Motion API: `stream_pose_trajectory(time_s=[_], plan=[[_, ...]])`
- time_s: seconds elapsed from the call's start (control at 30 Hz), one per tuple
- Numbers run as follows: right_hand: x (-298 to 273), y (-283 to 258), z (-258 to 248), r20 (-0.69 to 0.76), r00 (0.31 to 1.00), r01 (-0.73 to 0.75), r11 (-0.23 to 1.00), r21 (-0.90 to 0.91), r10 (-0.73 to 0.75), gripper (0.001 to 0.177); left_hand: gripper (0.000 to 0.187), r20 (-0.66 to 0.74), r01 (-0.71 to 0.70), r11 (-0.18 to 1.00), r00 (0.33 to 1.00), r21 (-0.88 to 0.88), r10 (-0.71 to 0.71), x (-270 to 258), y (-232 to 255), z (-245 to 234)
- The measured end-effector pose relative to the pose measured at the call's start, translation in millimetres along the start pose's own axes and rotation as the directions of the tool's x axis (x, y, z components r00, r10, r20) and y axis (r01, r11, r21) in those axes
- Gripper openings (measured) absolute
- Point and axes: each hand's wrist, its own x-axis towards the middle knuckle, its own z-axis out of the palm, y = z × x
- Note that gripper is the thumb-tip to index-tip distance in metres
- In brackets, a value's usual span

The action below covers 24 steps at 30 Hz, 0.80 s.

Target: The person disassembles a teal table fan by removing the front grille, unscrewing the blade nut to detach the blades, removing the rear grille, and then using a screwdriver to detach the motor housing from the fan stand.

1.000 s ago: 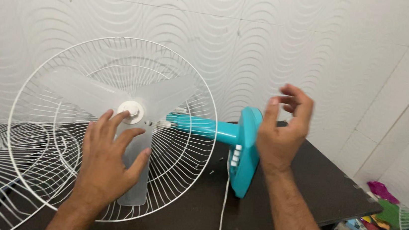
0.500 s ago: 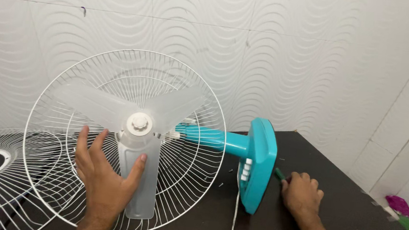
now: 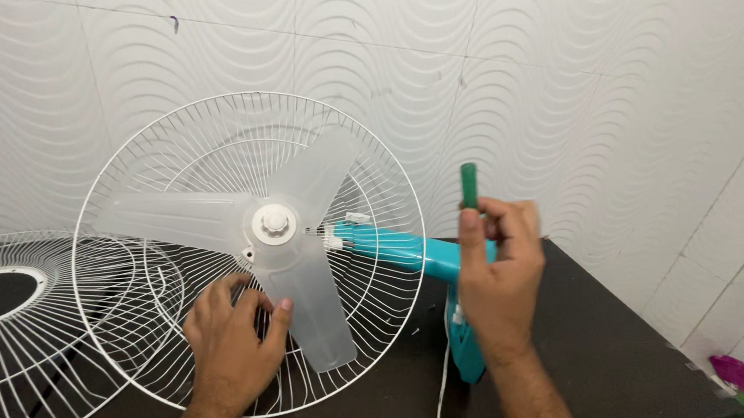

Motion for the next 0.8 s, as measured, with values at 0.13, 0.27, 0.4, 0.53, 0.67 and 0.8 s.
stream_pose_trajectory(time_s=[0.13, 0.27, 0.4, 0.53, 0.67, 0.8], plan=[[-44, -38, 35, 0.179, 0.945, -0.324, 0.858, 0.399, 0.273, 0.02, 0.039, 0.096, 0.099, 0.995, 0.991, -0.02, -0.097, -9, 17, -16], [-85, -45, 49, 0.365, 0.902, -0.32, 0.924, 0.207, 0.23, 0.014, 0.044, 0.263, 0.17, 0.98, 0.955, -0.104, -0.138, -19, 29, -21], [-107, -44, 57, 0.378, 0.925, -0.064, 0.998, 0.029, 0.048, 0.018, 0.042, 0.375, 0.038, 0.999, 0.927, -0.021, -0.027, -25, 31, -12], [-117, -46, 61, 0.426, 0.905, 0.031, 0.998, -0.046, -0.009, 0.023, 0.03, 0.425, -0.107, 0.988, 0.894, -0.11, 0.144, -32, 22, 10], [-123, -55, 64, 0.43, 0.9, 0.082, 0.997, 0.0, -0.074, 0.022, 0.024, 0.394, -0.186, 0.976, 0.893, -0.115, 0.217, -32, 15, 28], [-122, -59, 67, 0.463, 0.885, 0.015, 0.997, 0.071, -0.046, 0.016, 0.026, 0.556, -0.256, 0.936, 0.754, -0.241, 0.35, -17, 18, 3]])
